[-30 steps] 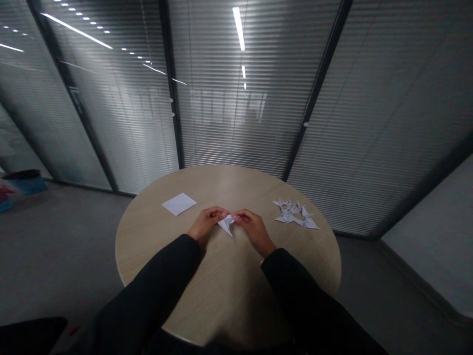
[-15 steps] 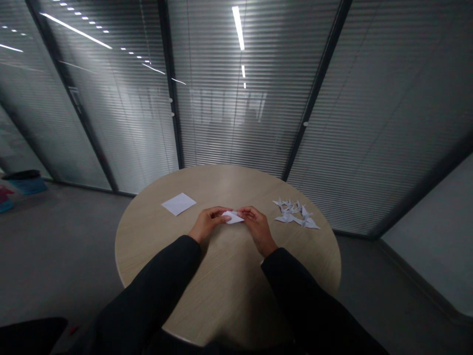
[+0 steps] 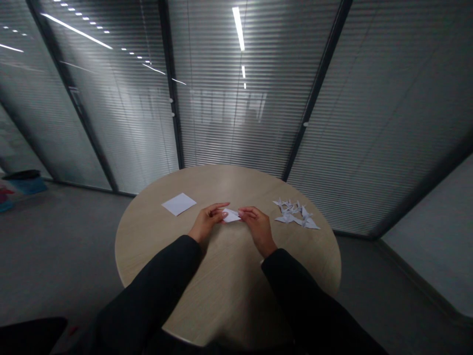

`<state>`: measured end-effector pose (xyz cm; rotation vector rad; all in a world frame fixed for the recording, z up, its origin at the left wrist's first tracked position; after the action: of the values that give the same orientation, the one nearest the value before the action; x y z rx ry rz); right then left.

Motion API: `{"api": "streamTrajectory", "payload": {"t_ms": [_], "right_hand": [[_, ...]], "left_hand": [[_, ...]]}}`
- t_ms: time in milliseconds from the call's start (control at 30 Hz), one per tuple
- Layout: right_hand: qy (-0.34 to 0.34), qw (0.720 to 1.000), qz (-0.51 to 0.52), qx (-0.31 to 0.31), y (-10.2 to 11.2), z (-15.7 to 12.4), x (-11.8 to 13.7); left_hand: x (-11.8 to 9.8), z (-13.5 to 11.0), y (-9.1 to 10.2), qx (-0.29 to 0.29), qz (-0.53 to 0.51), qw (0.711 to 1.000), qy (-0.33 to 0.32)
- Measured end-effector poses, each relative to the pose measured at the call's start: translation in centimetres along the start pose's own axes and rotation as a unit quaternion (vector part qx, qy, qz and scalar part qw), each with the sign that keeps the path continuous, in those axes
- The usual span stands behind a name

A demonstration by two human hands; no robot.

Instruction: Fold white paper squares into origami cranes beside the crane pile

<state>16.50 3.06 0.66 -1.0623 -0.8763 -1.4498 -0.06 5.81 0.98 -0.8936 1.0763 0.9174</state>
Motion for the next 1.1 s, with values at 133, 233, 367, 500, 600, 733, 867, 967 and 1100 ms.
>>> {"api": "streamTrajectory", "payload": {"t_ms": [133,233,367,500,600,733,867,967,1100], "right_hand": [[0.011,1.0,-0.016,-0.002,-0.2,-0.2,0.3],[0.025,0.999,-0.036,-0.008,-0.3,-0.3,0.4],[0.04,0.998,-0.048,0.003,-0.5,-0.4,0.7],[0.044,0.998,-0.038,0.036,-0.8,-0.6,1.4],[0.03,0.998,-0.032,0.046,-1.0,-0.7,1.4],[0.024,0.998,-0.039,0.049,-1.0,-0.5,0.9],[0.037,0.997,-0.056,0.036,-0.7,-0.3,0.7],[0.061,0.995,-0.074,0.022,-0.6,-0.3,0.9],[0.083,0.989,-0.119,0.03,-0.7,-0.6,1.1]], "left_hand": [[-0.2,-0.2,-0.6,0.042,0.018,0.999,-0.012],[-0.2,-0.2,-0.8,0.047,0.053,0.997,-0.026],[0.1,-0.2,-0.7,0.034,0.051,0.998,-0.01],[0.2,-0.2,-0.5,0.008,0.007,1.0,0.011],[0.3,-0.2,-0.3,-0.002,-0.006,1.0,0.016],[0.6,-0.1,-0.2,-0.016,0.012,1.0,0.019],[0.2,-0.1,-0.1,-0.041,0.047,0.998,-0.02],[-0.2,-0.3,0.0,-0.049,0.063,0.996,-0.041],[-0.6,-0.5,0.3,-0.056,0.107,0.99,-0.067]]}}
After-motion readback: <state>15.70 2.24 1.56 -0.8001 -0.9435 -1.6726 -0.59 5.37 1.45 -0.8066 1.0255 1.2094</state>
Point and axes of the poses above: each hand's wrist, its own z-axis towards the middle knuckle, its own y-axis out of the back of the hand, x = y × z, the point moved 5 cm from there along z, towards the middle knuckle, and after that the axes turned 1 degree about -z, right-handed, at the moved point
